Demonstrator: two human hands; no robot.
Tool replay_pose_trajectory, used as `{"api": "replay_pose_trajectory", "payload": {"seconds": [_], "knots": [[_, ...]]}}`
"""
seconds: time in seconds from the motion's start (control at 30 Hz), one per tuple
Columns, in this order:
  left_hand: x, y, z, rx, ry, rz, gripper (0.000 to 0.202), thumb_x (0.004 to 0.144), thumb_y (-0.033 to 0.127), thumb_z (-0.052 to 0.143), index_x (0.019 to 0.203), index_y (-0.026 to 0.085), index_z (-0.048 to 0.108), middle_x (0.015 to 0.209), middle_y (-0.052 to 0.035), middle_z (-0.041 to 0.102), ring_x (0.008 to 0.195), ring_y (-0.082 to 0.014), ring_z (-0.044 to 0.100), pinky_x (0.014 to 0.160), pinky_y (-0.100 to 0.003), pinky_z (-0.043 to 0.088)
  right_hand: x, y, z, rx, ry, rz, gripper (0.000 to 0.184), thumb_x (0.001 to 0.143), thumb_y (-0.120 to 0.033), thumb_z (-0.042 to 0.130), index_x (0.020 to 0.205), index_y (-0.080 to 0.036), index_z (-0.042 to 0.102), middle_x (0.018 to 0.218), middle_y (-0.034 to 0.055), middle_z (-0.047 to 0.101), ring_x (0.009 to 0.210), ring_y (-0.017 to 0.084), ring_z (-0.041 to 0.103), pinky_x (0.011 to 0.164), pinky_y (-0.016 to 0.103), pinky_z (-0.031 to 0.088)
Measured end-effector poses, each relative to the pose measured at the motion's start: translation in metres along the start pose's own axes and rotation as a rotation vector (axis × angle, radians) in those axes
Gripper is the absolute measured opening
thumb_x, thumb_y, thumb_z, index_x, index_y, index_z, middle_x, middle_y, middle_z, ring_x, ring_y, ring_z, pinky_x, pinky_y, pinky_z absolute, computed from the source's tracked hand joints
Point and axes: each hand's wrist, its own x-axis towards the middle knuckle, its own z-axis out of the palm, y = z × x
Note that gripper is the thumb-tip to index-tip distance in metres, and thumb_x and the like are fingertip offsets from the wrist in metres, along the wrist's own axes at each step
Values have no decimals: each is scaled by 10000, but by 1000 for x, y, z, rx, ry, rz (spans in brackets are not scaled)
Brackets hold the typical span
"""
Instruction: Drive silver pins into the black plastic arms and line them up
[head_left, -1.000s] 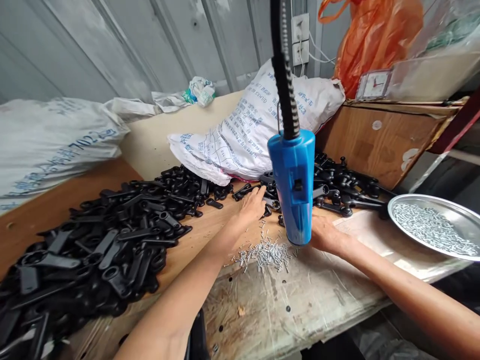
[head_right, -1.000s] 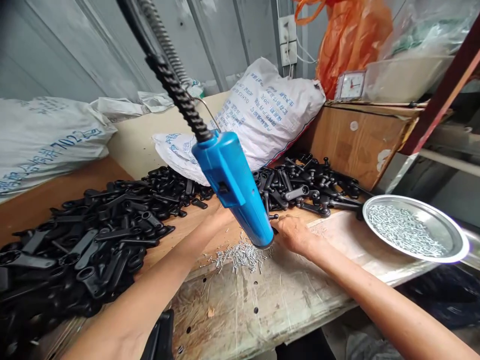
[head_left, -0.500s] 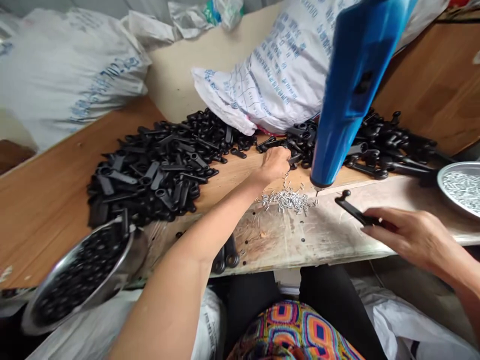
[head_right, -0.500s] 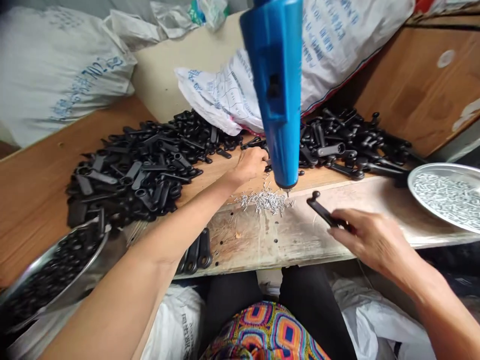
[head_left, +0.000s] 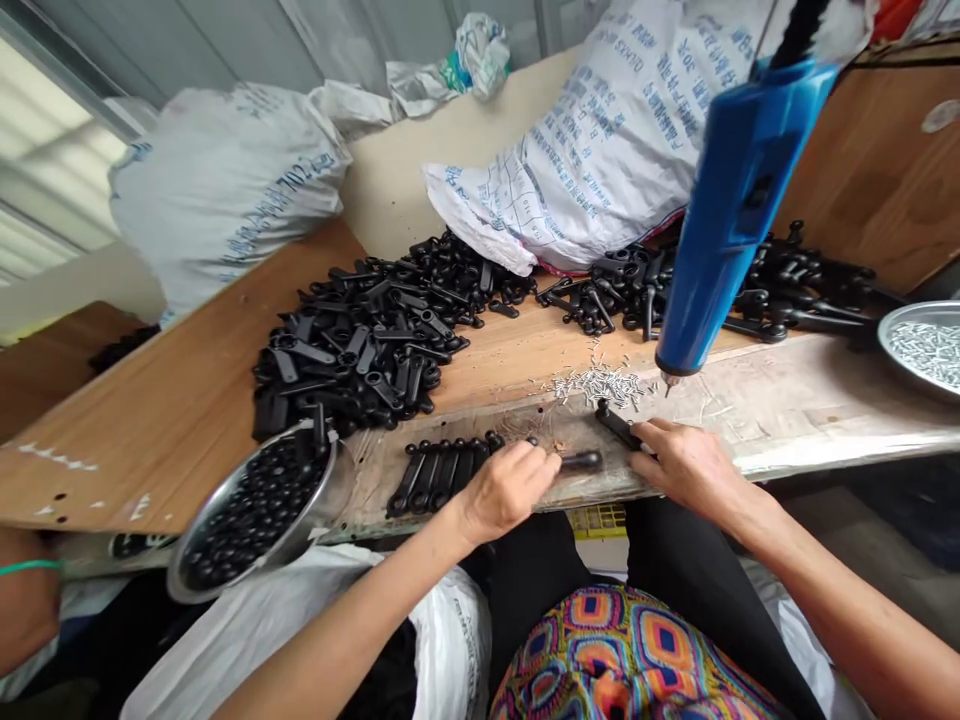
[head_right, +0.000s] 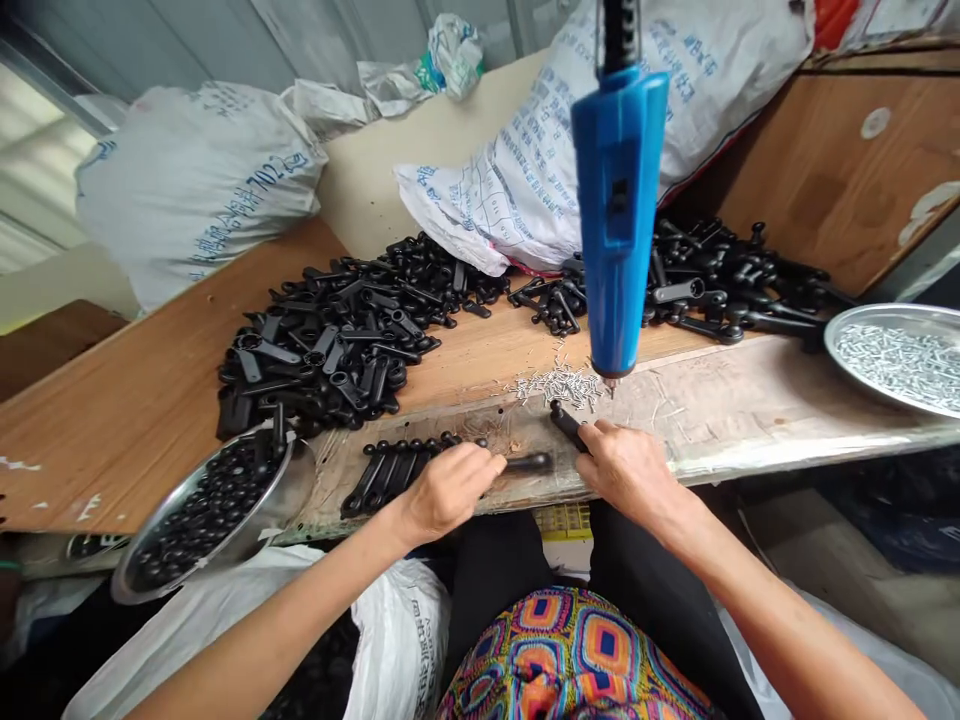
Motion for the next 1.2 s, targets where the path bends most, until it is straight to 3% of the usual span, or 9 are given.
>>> {"api": "replay_pose_trajectory", "payload": {"seconds": [0.1,0.2,0.3,0.43,0.57,0.73,0.97,1.07,1.2], "knots": [[-2,-3,17,93,-79,107,186,885,157,397,1010,111,527,729,-26,524,703,-139,464,657,-284,411,0,-11,4,-18,-50,-39,190,824,-201,433,929,-173,589,833,37,627,740,205,638,515,271,252],[4,-11,22,124,-117,99,125,883,168,407,855,146,527,715,-14,501,710,-144,455,633,-292,378,-5,-24,9,-28,-65,-60,149,828,-196,449,901,-170,576,822,33,614,743,199,639,516,270,251],[9,-7,13,137,-140,2,141,867,137,387,763,155,480,720,-23,485,721,-158,444,631,-310,357,-8,-34,13,-41,-63,-79,122,838,-203,464,890,-170,570,812,30,608,725,196,640,514,271,267],[12,25,-4,17,-246,-163,114,874,222,385,806,169,459,795,-34,483,768,-170,439,678,-329,360,-10,-37,13,-34,-74,-110,139,855,-258,491,928,-176,577,834,37,609,759,221,644,535,279,333],[11,45,-4,-24,-332,-183,134,887,246,360,903,173,471,891,-42,488,848,-185,445,720,-345,369,-11,-30,10,5,-116,-186,174,810,-186,523,972,-200,587,895,36,607,876,235,626,606,287,402],[3,36,-2,-24,-368,-241,75,825,147,401,850,163,470,881,-49,487,833,-187,440,720,-341,380,-9,-42,14,82,-92,-310,168,820,-130,494,928,-196,605,880,41,612,882,214,601,651,278,423],[-14,28,-17,-117,-346,-317,110,837,139,415,872,170,514,854,-36,517,857,-180,463,746,-338,393,8,-71,13,100,-73,-324,109,795,-146,575,894,-163,619,869,61,627,843,221,602,680,293,459],[-22,24,-22,-87,-345,-439,165,863,179,415,991,175,520,922,-38,537,925,-196,474,789,-363,404,5,-61,7,167,-92,-366,160,808,-172,582,964,-164,618,906,66,631,858,225,608,693,303,483],[-32,20,-22,-121,-412,-509,247,843,61,353,963,176,536,872,-33,547,926,-198,481,787,-368,412,-14,-18,-4,368,-95,-404,247,876,-218,512,1111,-186,586,1010,83,635,888,191,622,737,282,500]]}}
